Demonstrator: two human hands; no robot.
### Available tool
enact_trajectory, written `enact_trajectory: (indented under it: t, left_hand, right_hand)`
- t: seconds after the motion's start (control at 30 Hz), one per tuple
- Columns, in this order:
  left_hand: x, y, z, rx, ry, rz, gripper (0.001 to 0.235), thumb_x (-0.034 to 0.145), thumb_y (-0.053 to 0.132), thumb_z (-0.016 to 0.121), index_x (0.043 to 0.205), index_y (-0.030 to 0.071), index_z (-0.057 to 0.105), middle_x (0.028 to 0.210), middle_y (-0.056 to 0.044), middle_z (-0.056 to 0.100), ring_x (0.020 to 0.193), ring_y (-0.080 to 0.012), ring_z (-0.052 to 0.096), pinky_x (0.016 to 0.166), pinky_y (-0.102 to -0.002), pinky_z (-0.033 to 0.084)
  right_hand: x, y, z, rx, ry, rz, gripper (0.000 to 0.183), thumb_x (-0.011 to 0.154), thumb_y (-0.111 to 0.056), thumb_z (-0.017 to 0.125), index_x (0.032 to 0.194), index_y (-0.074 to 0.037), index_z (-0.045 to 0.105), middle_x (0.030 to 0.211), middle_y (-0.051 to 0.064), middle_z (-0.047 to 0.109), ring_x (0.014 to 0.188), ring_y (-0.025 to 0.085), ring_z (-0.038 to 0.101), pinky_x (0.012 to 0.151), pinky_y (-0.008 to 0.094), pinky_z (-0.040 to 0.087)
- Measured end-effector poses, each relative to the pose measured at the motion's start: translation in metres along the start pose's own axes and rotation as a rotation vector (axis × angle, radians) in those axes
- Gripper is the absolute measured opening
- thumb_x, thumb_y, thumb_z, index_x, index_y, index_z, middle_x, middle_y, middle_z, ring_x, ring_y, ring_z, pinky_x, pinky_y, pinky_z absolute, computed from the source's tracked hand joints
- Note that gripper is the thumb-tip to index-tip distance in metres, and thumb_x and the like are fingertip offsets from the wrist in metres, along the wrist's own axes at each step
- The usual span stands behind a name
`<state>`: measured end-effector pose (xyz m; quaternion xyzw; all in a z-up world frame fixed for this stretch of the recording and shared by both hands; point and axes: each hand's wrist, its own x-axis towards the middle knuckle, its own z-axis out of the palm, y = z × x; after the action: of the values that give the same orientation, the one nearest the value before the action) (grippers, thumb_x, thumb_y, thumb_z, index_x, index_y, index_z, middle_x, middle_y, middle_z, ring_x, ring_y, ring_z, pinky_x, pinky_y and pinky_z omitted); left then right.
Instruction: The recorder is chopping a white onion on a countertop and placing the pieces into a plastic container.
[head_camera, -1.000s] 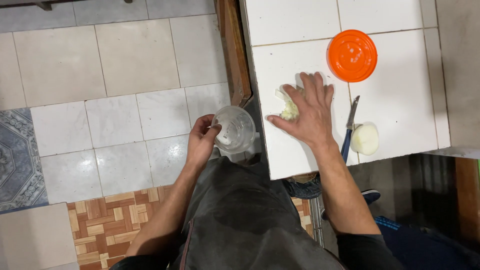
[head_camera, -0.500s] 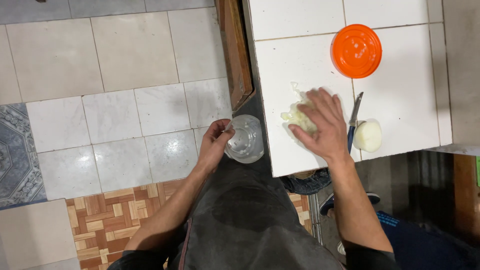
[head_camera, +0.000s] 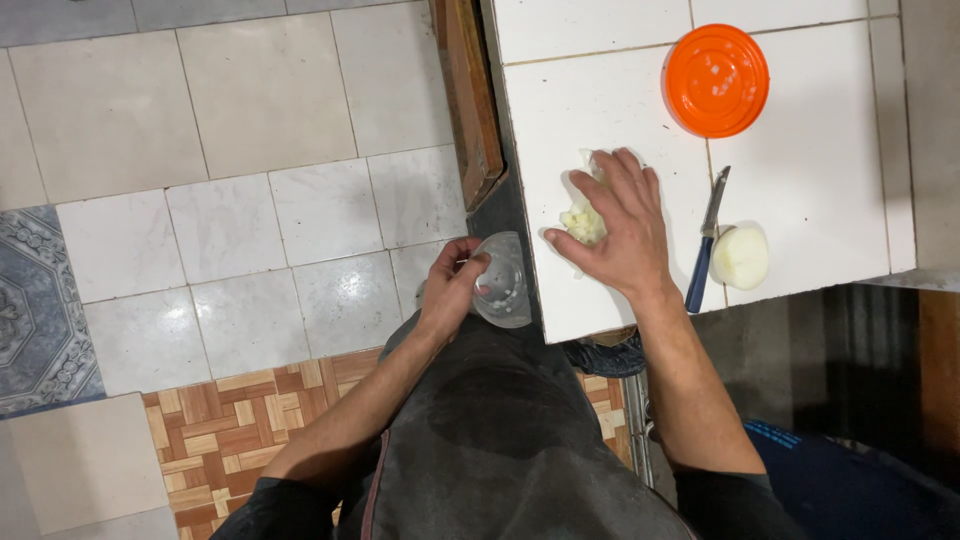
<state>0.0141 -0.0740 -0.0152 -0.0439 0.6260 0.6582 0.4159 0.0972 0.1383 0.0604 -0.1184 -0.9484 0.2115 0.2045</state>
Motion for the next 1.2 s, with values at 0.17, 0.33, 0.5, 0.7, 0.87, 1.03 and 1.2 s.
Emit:
enact_trajectory:
  t: [0.17, 0.33, 0.5, 0.7, 0.87, 1.03, 1.2]
  left_hand:
    - [0.01, 0.0, -0.001, -0.022, -0.005, -0.02, 0.043, 0.092, 0.031, 0.071, 0.125, 0.005, 0.065, 0.11, -0.012, 0.06, 0.102, -0.0201, 0.055, 0.078, -0.034, 0.057]
    - [0.01, -0.004, 0.0, -0.022, -0.006, -0.03, 0.042, 0.093, 0.033, 0.068, 0.126, 0.006, 0.065, 0.109, -0.011, 0.059, 0.102, -0.0183, 0.054, 0.08, -0.036, 0.058]
    - [0.007, -0.006, 0.002, -0.027, -0.007, -0.039, 0.042, 0.093, 0.033, 0.068, 0.125, 0.006, 0.065, 0.108, -0.011, 0.058, 0.103, -0.0189, 0.053, 0.082, -0.038, 0.058]
    - [0.007, -0.005, 0.002, -0.038, 0.0, -0.052, 0.041, 0.094, 0.033, 0.066, 0.126, 0.008, 0.064, 0.11, -0.01, 0.056, 0.106, -0.0195, 0.051, 0.084, -0.036, 0.056]
    - [0.008, -0.007, 0.003, -0.049, -0.005, -0.049, 0.041, 0.094, 0.034, 0.066, 0.126, 0.008, 0.064, 0.11, -0.01, 0.056, 0.106, -0.0196, 0.05, 0.084, -0.036, 0.055]
    - [0.007, -0.007, 0.002, -0.057, 0.004, -0.047, 0.04, 0.093, 0.033, 0.067, 0.125, 0.008, 0.064, 0.109, -0.009, 0.056, 0.104, -0.0183, 0.051, 0.082, -0.035, 0.056]
    - [0.009, -0.013, 0.001, -0.081, 0.033, -0.036, 0.039, 0.093, 0.031, 0.067, 0.125, 0.008, 0.064, 0.109, -0.009, 0.058, 0.102, -0.0172, 0.052, 0.08, -0.034, 0.057]
  right_hand:
    - [-0.009, 0.012, 0.017, -0.035, -0.048, -0.175, 0.033, 0.081, -0.035, 0.087, 0.106, -0.015, 0.078, 0.133, 0.013, 0.066, 0.135, 0.036, 0.054, 0.119, 0.053, 0.028]
    - [-0.023, 0.001, 0.017, 0.032, -0.033, -0.237, 0.014, 0.085, -0.024, 0.083, 0.094, -0.015, 0.078, 0.125, 0.012, 0.07, 0.129, 0.034, 0.06, 0.12, 0.05, 0.032]
    - [-0.027, -0.015, -0.001, 0.028, 0.032, -0.098, 0.045, 0.079, -0.035, 0.088, 0.115, -0.012, 0.073, 0.139, 0.018, 0.06, 0.141, 0.041, 0.046, 0.12, 0.059, 0.026]
    - [-0.028, -0.02, 0.017, -0.008, 0.02, -0.094, 0.055, 0.079, -0.042, 0.088, 0.121, -0.013, 0.071, 0.136, 0.017, 0.061, 0.139, 0.04, 0.047, 0.12, 0.057, 0.025]
    - [-0.011, -0.021, 0.019, -0.031, -0.047, -0.122, 0.06, 0.079, -0.043, 0.087, 0.128, -0.011, 0.069, 0.142, 0.017, 0.058, 0.144, 0.039, 0.041, 0.118, 0.06, 0.022]
    - [-0.014, -0.015, 0.02, 0.039, -0.067, -0.279, 0.034, 0.082, -0.031, 0.085, 0.109, -0.013, 0.076, 0.126, 0.011, 0.07, 0.13, 0.035, 0.059, 0.116, 0.053, 0.035]
    - [-0.029, -0.018, 0.026, 0.081, -0.016, -0.301, 0.019, 0.083, -0.026, 0.083, 0.097, -0.013, 0.077, 0.116, 0.01, 0.073, 0.121, 0.036, 0.064, 0.114, 0.052, 0.041]
